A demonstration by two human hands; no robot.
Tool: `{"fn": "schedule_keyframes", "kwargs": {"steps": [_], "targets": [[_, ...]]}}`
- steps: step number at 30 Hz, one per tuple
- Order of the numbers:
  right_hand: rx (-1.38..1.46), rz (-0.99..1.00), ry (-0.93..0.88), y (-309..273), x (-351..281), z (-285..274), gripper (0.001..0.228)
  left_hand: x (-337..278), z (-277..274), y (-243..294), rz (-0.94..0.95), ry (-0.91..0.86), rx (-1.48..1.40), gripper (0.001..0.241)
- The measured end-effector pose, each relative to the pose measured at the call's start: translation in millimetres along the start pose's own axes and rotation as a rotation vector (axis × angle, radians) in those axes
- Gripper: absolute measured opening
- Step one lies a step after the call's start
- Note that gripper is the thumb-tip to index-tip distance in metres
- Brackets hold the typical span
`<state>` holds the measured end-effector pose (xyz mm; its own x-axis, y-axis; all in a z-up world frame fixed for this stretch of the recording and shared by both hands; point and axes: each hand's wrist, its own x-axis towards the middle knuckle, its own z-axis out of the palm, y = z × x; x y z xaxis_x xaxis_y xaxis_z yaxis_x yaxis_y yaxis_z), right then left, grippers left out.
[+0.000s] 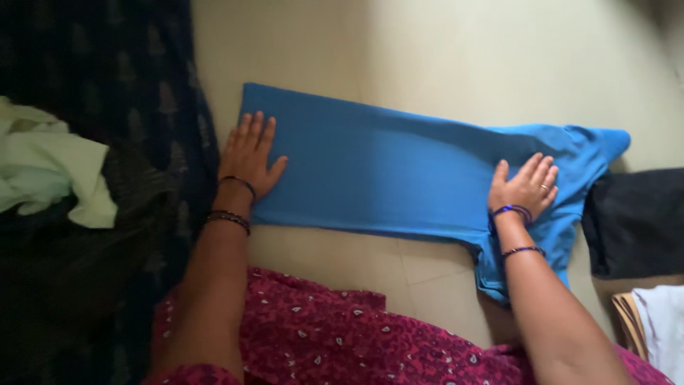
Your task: The person folds a blue polo shirt on the floor. They smooth the fabric, fold the sides and sleeves inward, then fold the shirt in half and finally into a compact rectangle.
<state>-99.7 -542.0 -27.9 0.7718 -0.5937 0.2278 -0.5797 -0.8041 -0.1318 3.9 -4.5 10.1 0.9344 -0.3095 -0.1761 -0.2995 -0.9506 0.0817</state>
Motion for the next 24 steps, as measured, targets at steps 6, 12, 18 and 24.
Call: {"fn": "schedule_keyframes", "kwargs": {"steps": [6, 12, 18, 24], "targets": [[0.262, 0.191, 0.080, 5, 10, 6, 0.059, -4, -11, 5, -0.016, -0.067, 0.022, 0.093], [0.386, -0.372, -0.026, -168, -61, 15, 0.066, -4, -4, 4, -0.010, -0.043, 0.019, 0.095], [0.238, -0.761, -0.463, -335, -123, -12, 0.079, -3, -2, 2, -0.007, 0.015, 0.027, 0.095], [0.163, -0.724, -0.440, -326, -93, -36, 0.080, -2, -5, 4, 0.002, 0.039, -0.001, 0.096]]}}
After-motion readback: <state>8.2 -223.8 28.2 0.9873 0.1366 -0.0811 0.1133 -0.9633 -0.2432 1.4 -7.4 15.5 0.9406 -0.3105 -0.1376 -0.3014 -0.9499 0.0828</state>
